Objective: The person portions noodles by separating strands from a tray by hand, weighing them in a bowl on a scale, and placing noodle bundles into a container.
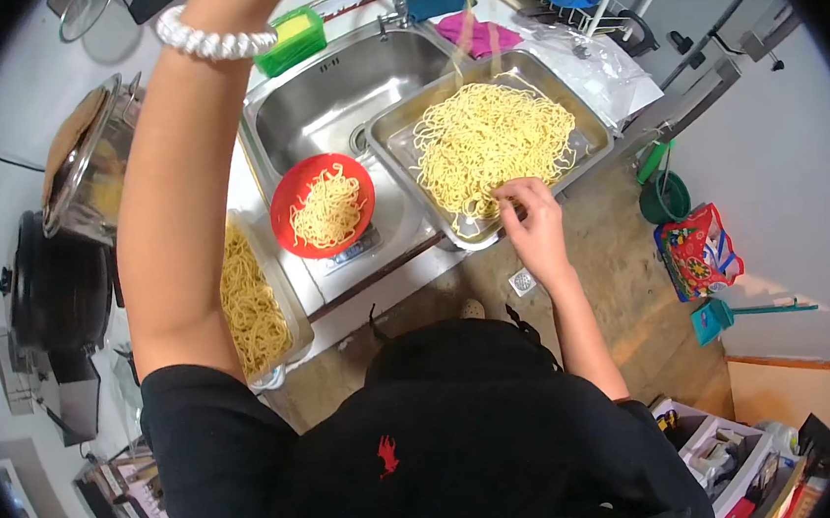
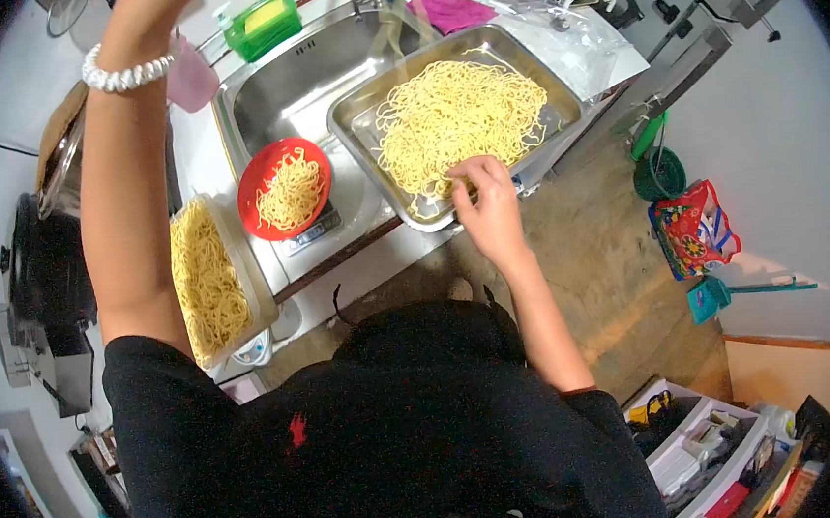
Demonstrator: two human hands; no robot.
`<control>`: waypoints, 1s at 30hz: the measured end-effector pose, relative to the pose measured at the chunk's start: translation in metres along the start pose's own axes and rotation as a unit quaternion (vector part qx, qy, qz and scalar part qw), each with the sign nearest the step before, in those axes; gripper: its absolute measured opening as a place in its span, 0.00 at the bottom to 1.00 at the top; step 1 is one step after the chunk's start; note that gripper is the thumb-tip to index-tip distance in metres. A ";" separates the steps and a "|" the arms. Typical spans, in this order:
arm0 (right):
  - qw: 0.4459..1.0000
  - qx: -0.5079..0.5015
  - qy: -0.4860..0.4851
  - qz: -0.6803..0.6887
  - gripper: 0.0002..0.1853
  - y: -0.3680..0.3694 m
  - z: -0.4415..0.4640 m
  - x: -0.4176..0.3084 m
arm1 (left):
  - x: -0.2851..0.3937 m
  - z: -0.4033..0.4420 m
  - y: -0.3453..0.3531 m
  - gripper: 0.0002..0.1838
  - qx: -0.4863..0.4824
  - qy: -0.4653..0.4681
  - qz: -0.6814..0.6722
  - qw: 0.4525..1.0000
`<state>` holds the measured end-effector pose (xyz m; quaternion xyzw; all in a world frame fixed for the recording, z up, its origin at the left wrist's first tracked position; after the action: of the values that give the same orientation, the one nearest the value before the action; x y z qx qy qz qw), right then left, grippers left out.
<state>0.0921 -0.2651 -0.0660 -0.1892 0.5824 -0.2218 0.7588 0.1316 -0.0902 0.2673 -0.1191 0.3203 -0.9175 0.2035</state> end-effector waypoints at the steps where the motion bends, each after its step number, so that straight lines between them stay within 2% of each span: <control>1: 1.000 0.003 0.004 0.009 0.07 -0.002 0.000 0.000 | -0.003 -0.012 0.003 0.20 -0.020 -0.043 -0.026 0.999; 5: 1.000 0.017 0.002 0.018 0.06 -0.007 0.002 -0.003 | -0.035 -0.072 0.016 0.17 -0.130 -0.229 0.021 0.964; 8: 1.000 0.014 -0.015 0.018 0.06 -0.004 0.004 -0.008 | -0.074 -0.150 0.028 0.14 -0.197 -0.264 0.024 0.944; 9: 0.999 0.012 -0.022 0.020 0.06 -0.001 0.004 -0.011 | -0.084 -0.174 0.030 0.12 -0.187 -0.254 0.019 0.949; 10: 0.999 0.009 -0.029 0.020 0.06 0.001 0.004 -0.013 | -0.097 -0.203 0.033 0.10 -0.188 -0.305 0.011 0.933; 12: 0.999 -0.006 -0.035 0.021 0.06 0.009 0.003 -0.018 | -0.101 -0.246 0.045 0.10 -0.207 -0.327 0.027 0.922; 13: 0.999 -0.013 -0.040 0.021 0.06 0.012 0.003 -0.021 | -0.102 -0.268 0.057 0.10 -0.238 -0.325 0.009 0.915; 14: 0.999 -0.019 -0.037 0.023 0.06 0.015 0.003 -0.022 | -0.099 -0.286 0.068 0.10 -0.248 -0.363 -0.032 0.898; 16: 0.999 -0.031 -0.033 0.029 0.06 0.022 0.002 -0.024 | -0.085 -0.308 0.087 0.16 -0.311 -0.318 -0.017 0.895; 17: 0.998 -0.039 -0.041 0.024 0.06 0.024 0.002 -0.028 | -0.077 -0.316 0.093 0.21 -0.335 -0.327 0.003 0.884; 18: 0.998 -0.040 -0.044 0.022 0.06 0.025 0.002 -0.029 | -0.074 -0.324 0.099 0.27 -0.358 -0.335 0.022 0.871; 19: 0.998 -0.041 -0.048 0.018 0.06 0.026 0.001 -0.030 | -0.077 -0.341 0.107 0.39 -0.368 -0.343 0.019 0.864; 22: 0.998 -0.045 -0.049 0.020 0.07 0.028 0.001 -0.033 | -0.064 -0.349 0.113 0.44 -0.398 -0.406 0.052 0.821; 23: 0.997 -0.048 -0.050 0.023 0.07 0.029 0.001 -0.034 | -0.066 -0.352 0.115 0.45 -0.362 -0.402 0.042 0.840; 26: 0.997 -0.055 -0.044 0.032 0.07 0.032 0.001 -0.034 | -0.065 -0.360 0.127 0.41 -0.339 -0.385 0.093 0.853; 27: 0.997 -0.055 -0.045 0.036 0.07 0.034 0.001 -0.034 | -0.057 -0.347 0.126 0.29 -0.272 -0.305 0.100 0.907; 30: 0.996 -0.060 -0.052 0.035 0.07 0.032 0.000 -0.039 | -0.062 -0.356 0.130 0.20 -0.343 -0.342 0.077 0.871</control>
<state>0.0871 -0.2171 -0.0525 -0.2249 0.5611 -0.1494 0.7825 0.1010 0.0365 -0.0937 -0.4629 0.5331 -0.6333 0.3169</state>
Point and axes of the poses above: each hand's wrist, its own z-axis towards the middle knuckle, its own y-axis out of the palm, x = y × z, the point moved 9 cm from there along z, towards the middle knuckle, and after that the axes turned 11 degrees about y, right-handed, at the moved point
